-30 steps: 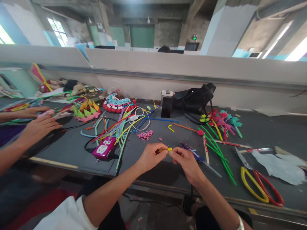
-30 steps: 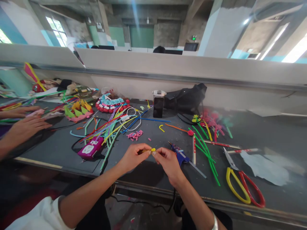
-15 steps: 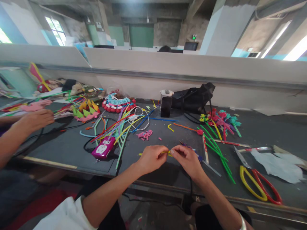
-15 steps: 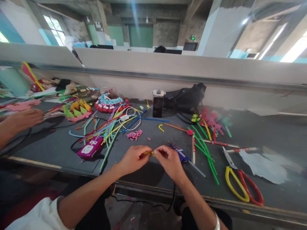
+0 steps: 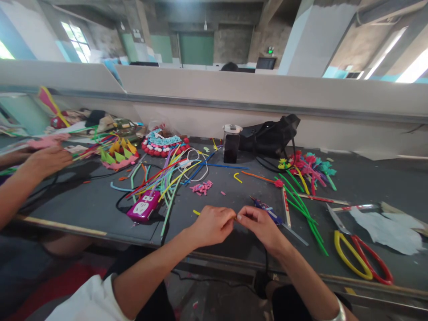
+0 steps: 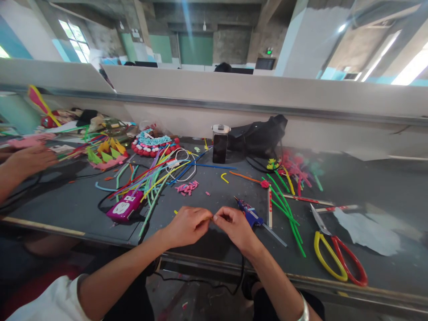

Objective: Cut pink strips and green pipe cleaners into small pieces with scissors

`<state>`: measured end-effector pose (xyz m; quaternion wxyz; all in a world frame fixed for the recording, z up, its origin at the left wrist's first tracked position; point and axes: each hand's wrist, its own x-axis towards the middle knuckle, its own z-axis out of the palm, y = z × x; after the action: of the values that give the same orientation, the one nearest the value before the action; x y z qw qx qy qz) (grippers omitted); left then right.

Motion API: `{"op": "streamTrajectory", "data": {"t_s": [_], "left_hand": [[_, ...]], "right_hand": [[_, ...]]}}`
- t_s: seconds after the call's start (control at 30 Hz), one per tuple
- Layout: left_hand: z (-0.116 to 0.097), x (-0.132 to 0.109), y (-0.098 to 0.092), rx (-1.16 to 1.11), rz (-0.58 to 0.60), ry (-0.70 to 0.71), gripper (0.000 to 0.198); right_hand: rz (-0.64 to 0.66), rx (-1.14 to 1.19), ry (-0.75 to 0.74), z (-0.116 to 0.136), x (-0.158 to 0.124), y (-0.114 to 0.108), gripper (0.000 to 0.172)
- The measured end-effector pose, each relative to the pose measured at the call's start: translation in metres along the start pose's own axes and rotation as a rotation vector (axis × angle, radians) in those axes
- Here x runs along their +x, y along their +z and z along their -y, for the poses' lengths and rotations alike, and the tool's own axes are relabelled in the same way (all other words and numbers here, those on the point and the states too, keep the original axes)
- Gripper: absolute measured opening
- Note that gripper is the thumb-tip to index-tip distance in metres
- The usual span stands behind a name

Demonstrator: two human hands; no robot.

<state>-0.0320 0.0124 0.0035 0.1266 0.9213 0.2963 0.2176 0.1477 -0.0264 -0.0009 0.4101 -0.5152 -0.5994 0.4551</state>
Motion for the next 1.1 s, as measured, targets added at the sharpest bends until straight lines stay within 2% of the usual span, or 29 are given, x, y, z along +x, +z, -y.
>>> {"op": "streamTrajectory", "data": {"t_s": [0.1, 0.2, 0.37, 0.43, 0.5, 0.57, 0.63, 0.73, 0.83, 0.97, 1.1], "left_hand": [[-0.001, 0.002, -0.003, -0.242, 0.021, -0.138, 0.012], [0.001, 0.005, -0.006, -0.551, 0.107, -0.345, 0.008], [0.009, 0.007, -0.011, -1.209, 0.378, -0.690, 0.011], [0.012, 0.006, -0.011, -1.424, 0.468, -0.735, 0.014], [0.012, 0.006, -0.010, -1.495, 0.480, -0.731, 0.016], [0.011, 0.006, -0.008, -1.402, 0.414, -0.708, 0.016], [0.008, 0.006, -0.007, -1.143, 0.289, -0.615, 0.014], [0.005, 0.004, -0.008, -0.677, 0.136, -0.312, 0.007], [0.006, 0.002, -0.011, -0.409, 0.110, -0.043, 0.018], [0.011, -0.001, -0.011, -0.247, 0.122, 0.078, 0.015], [0.011, 0.000, -0.009, -0.328, 0.062, 0.077, 0.021]], "right_hand": [[0.006, -0.076, -0.075, -0.002, 0.000, 0.002, 0.025], [0.015, -0.161, -0.146, -0.003, -0.001, 0.004, 0.023], [0.025, -0.243, -0.253, 0.000, -0.004, 0.007, 0.020], [0.005, -0.260, -0.302, 0.001, -0.005, 0.007, 0.019], [-0.011, -0.272, -0.328, 0.002, -0.005, 0.006, 0.018], [-0.028, -0.271, -0.312, 0.000, -0.004, 0.005, 0.019], [-0.027, -0.240, -0.250, -0.002, -0.002, 0.005, 0.022], [-0.007, -0.114, -0.117, -0.005, 0.000, 0.004, 0.025], [0.010, 0.073, -0.001, -0.007, 0.000, 0.004, 0.027], [0.055, 0.210, 0.034, -0.007, -0.002, 0.007, 0.029], [0.052, 0.153, -0.005, -0.008, -0.003, 0.006, 0.028]]}}
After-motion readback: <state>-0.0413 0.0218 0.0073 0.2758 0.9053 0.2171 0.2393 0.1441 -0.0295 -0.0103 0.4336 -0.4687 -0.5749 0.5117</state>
